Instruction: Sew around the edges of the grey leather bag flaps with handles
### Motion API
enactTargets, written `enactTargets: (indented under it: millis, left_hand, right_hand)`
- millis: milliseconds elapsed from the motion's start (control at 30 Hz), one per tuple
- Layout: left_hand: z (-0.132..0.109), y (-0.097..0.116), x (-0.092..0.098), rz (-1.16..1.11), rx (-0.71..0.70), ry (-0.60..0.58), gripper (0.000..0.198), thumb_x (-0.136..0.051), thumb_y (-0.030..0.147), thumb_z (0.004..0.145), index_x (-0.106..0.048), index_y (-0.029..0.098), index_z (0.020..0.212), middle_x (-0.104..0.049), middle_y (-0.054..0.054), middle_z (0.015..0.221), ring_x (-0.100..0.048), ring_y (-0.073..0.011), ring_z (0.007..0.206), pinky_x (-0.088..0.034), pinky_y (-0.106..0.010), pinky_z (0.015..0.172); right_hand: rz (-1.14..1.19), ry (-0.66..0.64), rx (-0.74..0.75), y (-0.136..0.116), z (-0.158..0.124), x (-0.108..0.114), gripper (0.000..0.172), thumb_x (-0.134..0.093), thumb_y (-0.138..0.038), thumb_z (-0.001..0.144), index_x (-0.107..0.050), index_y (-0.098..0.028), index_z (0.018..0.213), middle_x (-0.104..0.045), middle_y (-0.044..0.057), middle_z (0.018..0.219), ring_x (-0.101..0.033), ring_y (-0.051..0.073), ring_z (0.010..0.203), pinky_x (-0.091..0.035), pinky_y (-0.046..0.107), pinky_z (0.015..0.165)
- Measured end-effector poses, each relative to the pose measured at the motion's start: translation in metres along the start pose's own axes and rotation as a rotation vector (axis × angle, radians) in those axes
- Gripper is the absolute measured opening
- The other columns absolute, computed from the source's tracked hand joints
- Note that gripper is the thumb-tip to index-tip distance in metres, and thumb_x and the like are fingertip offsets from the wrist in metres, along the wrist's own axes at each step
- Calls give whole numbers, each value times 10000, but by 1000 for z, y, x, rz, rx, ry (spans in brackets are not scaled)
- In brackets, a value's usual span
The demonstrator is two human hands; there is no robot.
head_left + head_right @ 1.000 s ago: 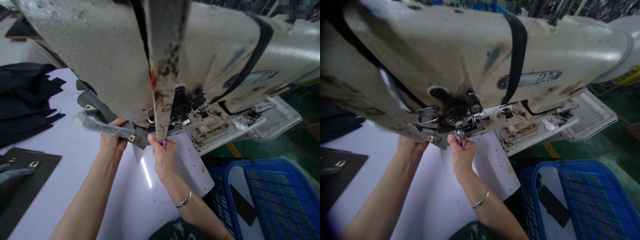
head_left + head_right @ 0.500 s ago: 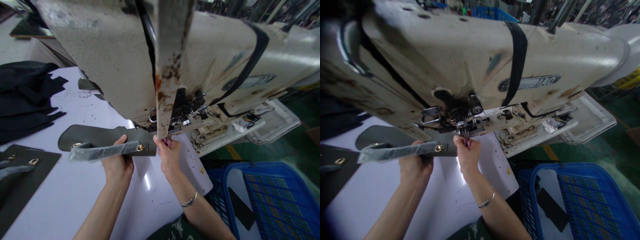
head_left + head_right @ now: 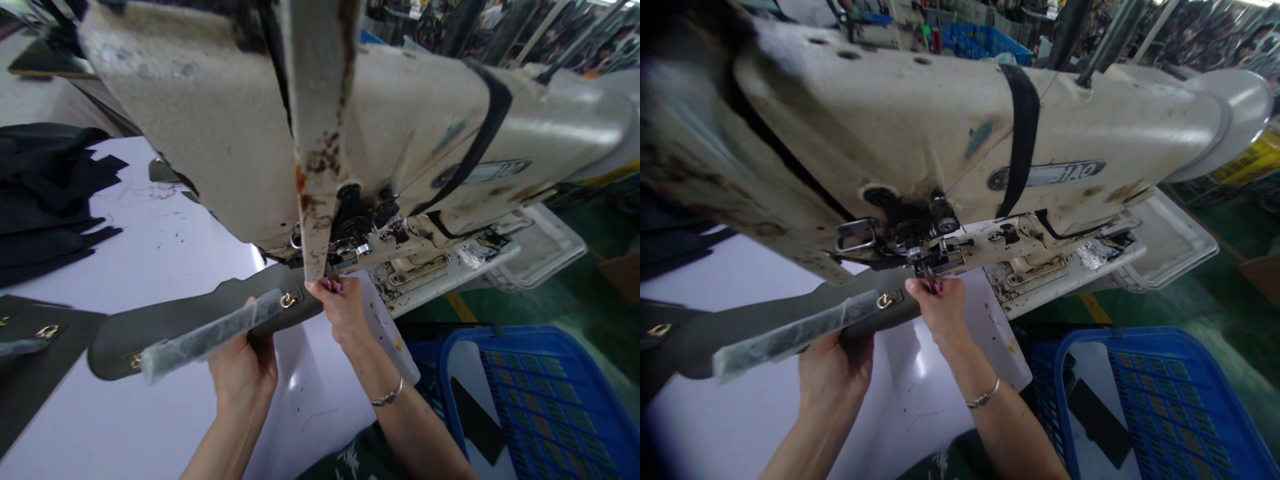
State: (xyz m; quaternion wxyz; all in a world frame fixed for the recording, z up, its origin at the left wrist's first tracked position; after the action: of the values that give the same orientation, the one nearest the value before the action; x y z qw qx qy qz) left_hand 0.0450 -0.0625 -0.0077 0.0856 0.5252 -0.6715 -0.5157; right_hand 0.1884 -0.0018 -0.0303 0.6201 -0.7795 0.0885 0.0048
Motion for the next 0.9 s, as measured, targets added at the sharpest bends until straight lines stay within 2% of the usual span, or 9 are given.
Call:
enactTargets:
  millis: [67, 133, 200, 233, 300, 400, 500, 633, 900]
  left_hand:
    - [-5, 0, 8, 87, 30, -61, 167, -802, 131, 726, -667, 214, 777, -728, 32, 842, -704, -149, 877, -609, -225, 796]
    - [-11, -1, 21, 271, 192, -205, 118, -783, 302, 810, -708, 213, 825, -758, -41, 903, -724, -213, 907, -632, -307, 798]
    - [-21, 0, 37, 543, 377, -414, 359, -713, 534, 850, -746, 179, 809, -759, -139, 880, -737, -295, 844, -644, -408, 747]
    - [-24, 5, 44, 688, 371, -496, 449, -680, 608, 848, -762, 170, 789, -755, -167, 860, -737, -322, 811, -641, -444, 734]
    - [-25, 24, 50, 950, 49, -561, 464, -663, 629, 849, -795, 185, 846, -761, -170, 908, -735, -353, 859, -621, -496, 818]
    - [-25, 51, 31, 1218, -758, -542, 414, -670, 495, 891, -751, 216, 1186, -714, -151, 1252, -601, -406, 1257, -428, -586, 1127]
    - [-16, 47, 0, 1396, -1143, -649, 604, -630, 440, 936, -556, 160, 1466, -479, -190, 1560, -345, -417, 1492, -242, -610, 1232]
    - [5, 39, -27, 1525, -1185, -769, 603, -576, 491, 966, -530, 207, 1496, -547, -172, 1487, -478, -405, 1380, -315, -587, 1186]
    - [27, 43, -41, 1441, -1065, -912, 475, -609, 551, 912, -719, 256, 1268, -644, -185, 1274, -529, -437, 1264, -384, -596, 1095]
  right_hand:
    - [-27, 3, 21, -3, 4, 0, 399, -796, -380, 705, -497, -192, 521, -390, -59, 557, -316, 96, 565, -272, 256, 553]
    - [-48, 0, 47, -6, 5, 0, 400, -791, -386, 712, -500, -192, 517, -399, -60, 545, -326, 97, 556, -282, 253, 554]
    - [-45, -11, 62, -8, 6, -1, 397, -783, -388, 721, -500, -194, 521, -415, -59, 543, -339, 99, 555, -304, 251, 561]
    - [-35, -13, 62, -8, 5, -1, 394, -782, -386, 722, -501, -194, 522, -424, -57, 544, -345, 100, 555, -313, 252, 565]
    - [-15, -11, 51, -9, 5, -2, 377, -787, -375, 713, -515, -193, 528, -439, -54, 551, -357, 103, 559, -324, 253, 569]
    - [8, -15, 48, -13, 4, -3, 313, -787, -337, 705, -557, -190, 553, -474, -47, 576, -390, 110, 582, -349, 258, 593]
    - [51, -42, 58, -17, 4, -4, 247, -775, -305, 700, -592, -184, 586, -534, -35, 619, -437, 119, 614, -379, 263, 622]
    - [99, -63, 18, -17, 5, -5, 227, -772, -309, 689, -607, -174, 610, -552, -30, 627, -443, 114, 602, -370, 261, 607]
    - [145, -122, -51, -23, 8, -4, 325, -774, -329, 638, -479, -206, 577, -428, -63, 567, -326, 92, 548, -303, 243, 549]
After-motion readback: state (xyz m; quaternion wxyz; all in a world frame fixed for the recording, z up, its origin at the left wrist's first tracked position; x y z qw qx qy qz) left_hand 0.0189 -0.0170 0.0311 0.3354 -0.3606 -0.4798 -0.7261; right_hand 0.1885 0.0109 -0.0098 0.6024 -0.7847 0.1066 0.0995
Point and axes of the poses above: each hand's wrist, its own z-axis towards the middle knuckle, its own x-axis out of the back of the hand, y = z × x, the point moved 4 cm from there along z, towards the middle knuckle
